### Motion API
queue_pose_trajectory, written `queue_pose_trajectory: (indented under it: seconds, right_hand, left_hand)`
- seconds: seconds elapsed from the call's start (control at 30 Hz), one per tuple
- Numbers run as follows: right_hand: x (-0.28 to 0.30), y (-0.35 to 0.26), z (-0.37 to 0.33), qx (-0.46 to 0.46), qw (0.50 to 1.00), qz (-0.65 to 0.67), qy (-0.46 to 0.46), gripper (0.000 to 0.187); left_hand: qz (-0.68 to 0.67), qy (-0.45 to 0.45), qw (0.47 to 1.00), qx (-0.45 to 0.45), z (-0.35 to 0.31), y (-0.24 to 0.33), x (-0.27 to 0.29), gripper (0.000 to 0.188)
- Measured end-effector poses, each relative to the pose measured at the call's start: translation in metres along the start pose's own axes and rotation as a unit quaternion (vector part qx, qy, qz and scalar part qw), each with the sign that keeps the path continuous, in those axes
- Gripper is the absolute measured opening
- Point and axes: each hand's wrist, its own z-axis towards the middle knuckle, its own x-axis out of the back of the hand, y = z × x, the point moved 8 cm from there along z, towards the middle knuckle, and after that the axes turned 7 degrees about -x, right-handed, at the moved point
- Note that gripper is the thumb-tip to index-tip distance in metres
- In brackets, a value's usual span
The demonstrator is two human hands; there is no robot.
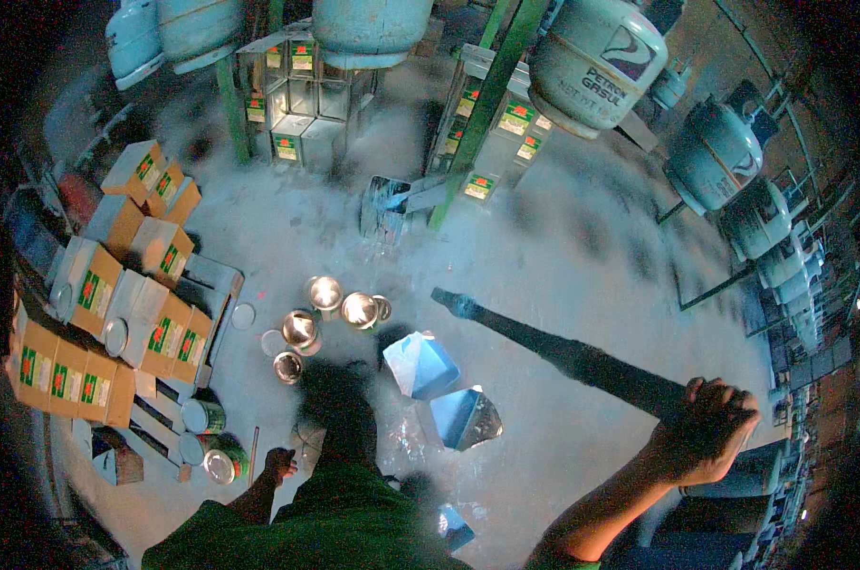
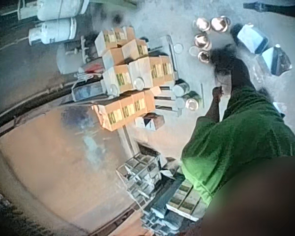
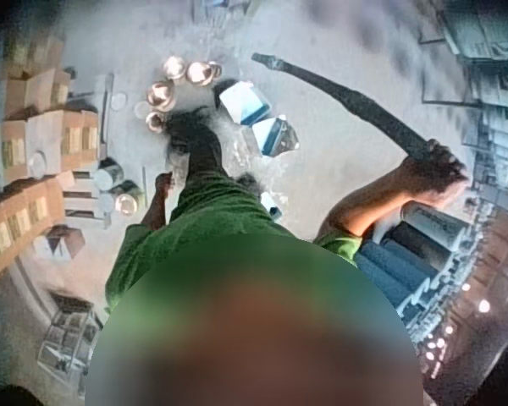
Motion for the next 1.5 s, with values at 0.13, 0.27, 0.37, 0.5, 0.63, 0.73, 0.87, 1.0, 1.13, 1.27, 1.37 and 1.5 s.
queue_pose_trajectory:
  seconds: [0.13, 0.27, 0.37, 0.5, 0.63, 0.73, 0.87, 1.0, 1.13, 1.27, 1.37, 1.5]
  right_hand:
    - [-0.074, 0.073, 0.058, 0.017, 0.990, 0.067, -0.126, 0.025]
    - [-0.143, 0.209, 0.124, 0.094, 0.994, 0.029, -0.050, 0.023]
    - [-0.192, 0.342, 0.182, 0.085, 0.992, -0.076, 0.058, 0.023]
    - [-0.254, 0.524, 0.249, -0.045, 0.995, -0.075, 0.046, 0.024]
    - [-0.302, 0.702, 0.294, -0.216, 0.929, -0.290, -0.084, 0.039]
    - [-0.288, 0.793, 0.285, -0.297, 0.874, -0.374, -0.082, 0.059]
    - [-0.237, 0.820, 0.241, -0.229, 0.813, -0.530, -0.073, 0.055]
    - [-0.151, 0.818, 0.116, -0.318, 0.688, -0.609, -0.235, 0.044]
    - [-0.020, 0.739, -0.098, -0.397, 0.555, -0.622, -0.384, 0.045]
    - [0.127, 0.558, -0.351, -0.634, 0.454, -0.565, -0.270, 0.032]
    - [0.156, 0.390, -0.515, -0.694, 0.414, -0.545, -0.223, 0.034]
    - [0.142, 0.193, -0.703, -0.827, 0.286, -0.482, 0.050, 0.038]
  left_hand:
    - [0.449, -0.032, 0.885, -0.121, 0.060, 0.017, -0.006, 0.030]
    - [0.046, -0.064, 0.997, -0.009, 0.100, 0.077, 0.013, 0.031]
    - [-0.244, -0.061, 0.955, 0.155, 0.112, 0.137, 0.024, 0.034]
    - [-0.135, -0.023, 0.989, -0.062, 0.145, 0.256, 0.075, 0.035]
    - [-0.299, 0.040, 0.946, 0.120, 0.142, 0.259, 0.102, 0.027]
    - [0.078, 0.132, 0.957, -0.245, 0.133, 0.315, 0.114, 0.020]
    - [-0.270, -0.078, 0.958, 0.059, 0.134, 0.280, 0.059, 0.020]
    - [-0.066, -0.071, 0.994, -0.052, 0.142, 0.307, 0.035, 0.026]
    - [0.013, -0.071, 0.997, 0.000, 0.165, 0.326, 0.019, 0.036]
    - [0.223, -0.058, 0.973, 0.027, 0.187, 0.357, 0.011, 0.026]
    - [0.382, -0.219, 0.891, -0.110, 0.179, 0.396, -0.045, 0.023]
    - [0.569, -0.266, 0.754, -0.192, 0.142, 0.396, -0.135, 0.026]
